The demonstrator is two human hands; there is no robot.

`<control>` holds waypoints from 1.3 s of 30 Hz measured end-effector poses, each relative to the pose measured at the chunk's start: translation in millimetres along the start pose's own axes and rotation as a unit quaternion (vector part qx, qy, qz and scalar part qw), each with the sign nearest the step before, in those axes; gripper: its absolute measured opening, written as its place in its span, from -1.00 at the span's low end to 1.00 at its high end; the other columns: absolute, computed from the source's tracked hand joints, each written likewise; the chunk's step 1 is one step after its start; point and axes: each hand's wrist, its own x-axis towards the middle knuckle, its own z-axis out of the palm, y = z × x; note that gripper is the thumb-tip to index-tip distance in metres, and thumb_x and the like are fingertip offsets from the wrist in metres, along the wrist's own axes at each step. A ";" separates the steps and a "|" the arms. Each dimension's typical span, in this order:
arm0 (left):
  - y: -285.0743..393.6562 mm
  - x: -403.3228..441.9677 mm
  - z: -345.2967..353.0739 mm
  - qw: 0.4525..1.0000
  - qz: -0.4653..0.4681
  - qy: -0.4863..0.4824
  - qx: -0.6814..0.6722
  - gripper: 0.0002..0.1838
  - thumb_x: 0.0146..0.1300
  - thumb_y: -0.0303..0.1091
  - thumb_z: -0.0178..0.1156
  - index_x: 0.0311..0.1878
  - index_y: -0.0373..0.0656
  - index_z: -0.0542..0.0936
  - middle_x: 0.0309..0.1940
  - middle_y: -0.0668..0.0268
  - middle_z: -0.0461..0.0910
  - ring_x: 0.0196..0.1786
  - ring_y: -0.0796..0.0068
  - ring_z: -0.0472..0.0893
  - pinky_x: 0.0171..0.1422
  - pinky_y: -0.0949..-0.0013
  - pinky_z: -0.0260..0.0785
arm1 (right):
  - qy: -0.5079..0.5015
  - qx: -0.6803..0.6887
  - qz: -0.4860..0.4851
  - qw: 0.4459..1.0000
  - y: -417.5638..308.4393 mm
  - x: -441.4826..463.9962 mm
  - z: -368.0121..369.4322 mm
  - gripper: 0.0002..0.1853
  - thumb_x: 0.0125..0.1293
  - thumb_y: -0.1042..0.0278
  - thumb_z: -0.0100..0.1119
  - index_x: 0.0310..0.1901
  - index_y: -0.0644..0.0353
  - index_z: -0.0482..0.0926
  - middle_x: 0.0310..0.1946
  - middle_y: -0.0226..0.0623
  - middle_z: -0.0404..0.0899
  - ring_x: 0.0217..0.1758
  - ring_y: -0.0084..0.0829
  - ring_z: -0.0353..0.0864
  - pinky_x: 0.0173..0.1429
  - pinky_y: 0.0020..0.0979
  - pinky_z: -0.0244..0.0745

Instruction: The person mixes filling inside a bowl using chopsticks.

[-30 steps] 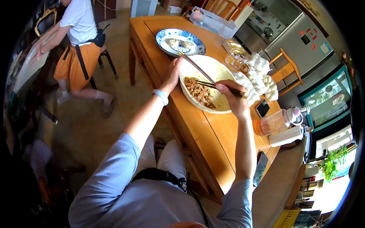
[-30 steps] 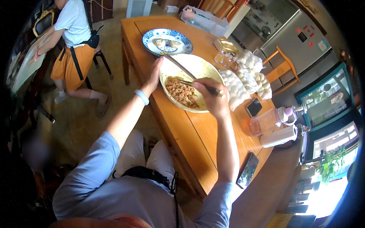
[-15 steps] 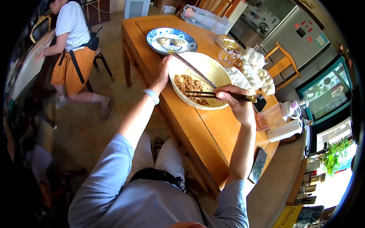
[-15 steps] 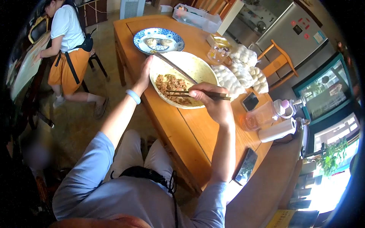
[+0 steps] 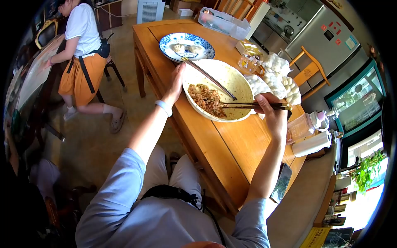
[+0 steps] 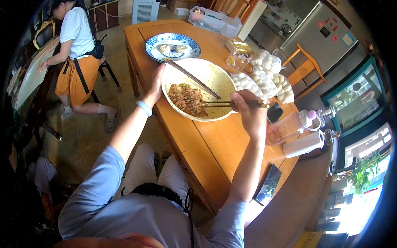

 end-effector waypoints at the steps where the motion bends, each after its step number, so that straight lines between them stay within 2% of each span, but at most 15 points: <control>1: -2.9 0.8 -2.2 1.000 -0.004 -0.005 0.002 -0.53 0.33 -0.01 -0.09 -0.02 -0.30 0.43 -0.06 0.30 0.46 0.02 0.55 0.38 0.16 0.45 0.17 | -0.011 0.001 0.004 1.000 2.7 0.6 2.2 -0.73 0.23 0.27 0.18 -0.34 0.39 0.59 -0.54 -0.31 0.56 -0.48 -0.57 0.54 -0.33 -0.54 0.50; 5: -8.4 3.7 -5.5 1.000 -0.012 -0.009 -0.006 -0.52 0.33 0.00 -0.09 -0.01 -0.29 0.43 -0.05 0.30 0.46 0.03 0.55 0.39 0.17 0.44 0.17 | -0.023 0.077 -0.028 0.996 5.4 -2.4 34.6 -0.69 0.22 0.24 0.18 -0.37 0.42 0.57 -0.52 -0.30 0.56 -0.46 -0.55 0.54 -0.31 -0.55 0.49; 6: -8.0 3.3 -5.1 1.000 -0.013 -0.007 -0.011 -0.52 0.33 0.00 -0.09 -0.01 -0.29 0.43 -0.05 0.30 0.47 0.02 0.56 0.39 0.16 0.44 0.18 | -0.022 0.044 -0.018 0.999 8.4 -1.9 37.4 -0.67 0.22 0.21 0.19 -0.37 0.42 0.58 -0.52 -0.30 0.57 -0.44 -0.55 0.55 -0.29 -0.55 0.48; 9: -2.3 0.1 -2.3 1.000 -0.010 -0.007 -0.006 -0.54 0.34 -0.02 -0.10 -0.02 -0.28 0.45 -0.09 0.31 0.49 -0.02 0.57 0.41 0.12 0.46 0.20 | -0.011 0.086 -0.025 0.996 -0.6 -3.8 44.7 -0.68 0.21 0.20 0.19 -0.37 0.39 0.59 -0.53 -0.29 0.57 -0.43 -0.54 0.56 -0.30 -0.54 0.47; 13: -3.6 1.7 -2.4 1.000 -0.003 -0.006 -0.009 -0.55 0.34 -0.04 -0.10 -0.04 -0.29 0.46 -0.12 0.31 0.50 -0.06 0.57 0.43 0.09 0.48 0.23 | -0.053 0.103 -0.085 0.990 5.4 -7.6 51.7 -0.70 0.21 0.20 0.20 -0.36 0.36 0.60 -0.54 -0.30 0.56 -0.45 -0.53 0.55 -0.28 -0.54 0.46; 14: -3.2 1.5 -2.2 1.000 0.005 -0.009 -0.011 -0.55 0.35 -0.04 -0.10 -0.04 -0.29 0.46 -0.12 0.31 0.50 -0.06 0.57 0.44 0.08 0.48 0.23 | -0.054 0.054 -0.101 0.992 7.6 -6.2 51.1 -0.71 0.20 0.22 0.20 -0.38 0.36 0.60 -0.55 -0.33 0.55 -0.46 -0.55 0.53 -0.28 -0.55 0.46; 17: -3.8 0.4 -0.6 0.999 -0.003 -0.012 -0.033 -0.55 0.35 -0.05 -0.11 -0.04 -0.30 0.45 -0.11 0.30 0.50 -0.06 0.56 0.43 0.08 0.47 0.23 | -0.084 0.048 -0.005 0.995 -0.6 -1.0 29.9 -0.70 0.20 0.22 0.20 -0.42 0.36 0.59 -0.56 -0.34 0.55 -0.46 -0.57 0.53 -0.29 -0.56 0.45; 21: -1.1 0.8 0.3 0.999 -0.012 -0.002 -0.034 -0.57 0.34 -0.07 -0.10 -0.03 -0.29 0.44 -0.10 0.29 0.49 -0.03 0.54 0.42 0.10 0.42 0.22 | -0.012 0.055 -0.002 0.998 -6.4 -3.9 6.2 -0.69 0.22 0.22 0.19 -0.43 0.38 0.58 -0.56 -0.31 0.56 -0.49 -0.55 0.55 -0.34 -0.56 0.47; 23: -9.7 9.8 -6.7 0.998 0.012 0.059 -0.007 -0.59 0.32 -0.08 -0.07 -0.04 -0.28 0.45 -0.11 0.28 0.48 -0.01 0.50 0.41 0.15 0.39 0.20 | 0.009 0.058 0.002 0.998 -11.8 -6.6 -5.8 -0.66 0.25 0.20 0.15 -0.42 0.40 0.58 -0.52 -0.23 0.59 -0.46 -0.49 0.60 -0.30 -0.52 0.53; 24: -15.0 12.5 -8.6 0.991 0.014 0.133 -0.009 -0.59 0.29 -0.08 -0.03 -0.01 -0.26 0.41 -0.07 0.27 0.45 0.01 0.47 0.40 0.16 0.38 0.20 | 0.014 0.061 0.002 0.998 -12.8 -8.5 -8.7 -0.66 0.25 0.20 0.14 -0.42 0.41 0.58 -0.52 -0.23 0.59 -0.47 -0.49 0.60 -0.30 -0.52 0.53; 25: -56.4 38.0 -43.3 0.981 -0.049 0.085 -0.169 -0.47 0.27 -0.04 -0.01 0.14 -0.27 0.29 0.06 0.23 0.35 0.09 0.43 0.36 0.21 0.35 0.19 | 0.019 0.064 0.000 0.998 -14.2 -9.5 -12.3 -0.66 0.25 0.20 0.14 -0.41 0.41 0.58 -0.52 -0.23 0.59 -0.47 -0.49 0.60 -0.30 -0.53 0.53; 28: -22.7 46.5 -36.3 0.977 -0.074 0.079 -0.183 -0.26 0.23 0.05 0.01 0.31 -0.23 0.05 0.25 0.21 0.17 0.27 0.37 0.21 0.34 0.31 0.11 | 0.021 0.071 0.011 0.997 -13.4 -11.7 -12.7 -0.68 0.23 0.22 0.18 -0.41 0.41 0.58 -0.52 -0.24 0.58 -0.47 -0.50 0.59 -0.30 -0.54 0.52; 29: -11.0 55.7 -33.0 0.975 -0.089 0.139 -0.146 -0.27 0.24 0.11 -0.04 0.31 -0.18 0.09 0.28 0.20 0.15 0.31 0.36 0.16 0.37 0.26 0.05 | 0.020 0.073 0.020 0.997 -15.0 -11.3 -10.5 -0.71 0.22 0.25 0.19 -0.41 0.39 0.59 -0.55 -0.26 0.57 -0.48 -0.52 0.58 -0.31 -0.55 0.52; 33: 17.4 86.9 -39.1 0.975 -0.174 0.123 -0.063 -0.31 0.28 0.22 -0.28 0.32 -0.06 0.15 0.32 0.29 0.16 0.37 0.32 0.09 0.43 0.15 -0.21 | -0.019 0.055 -0.015 0.998 -2.8 -4.0 -1.9 -0.68 0.22 0.20 0.19 -0.45 0.36 0.58 -0.60 -0.33 0.55 -0.50 -0.58 0.52 -0.36 -0.56 0.43; 39: 21.8 96.9 -29.7 0.973 -0.203 0.075 -0.074 -0.38 0.32 0.16 -0.32 0.29 -0.06 0.20 0.29 0.31 0.21 0.35 0.34 0.15 0.39 0.18 -0.06 | -0.031 0.023 0.002 0.999 -7.5 1.0 0.5 -0.66 0.21 0.14 0.19 -0.45 0.32 0.58 -0.63 -0.35 0.54 -0.52 -0.59 0.51 -0.39 -0.56 0.39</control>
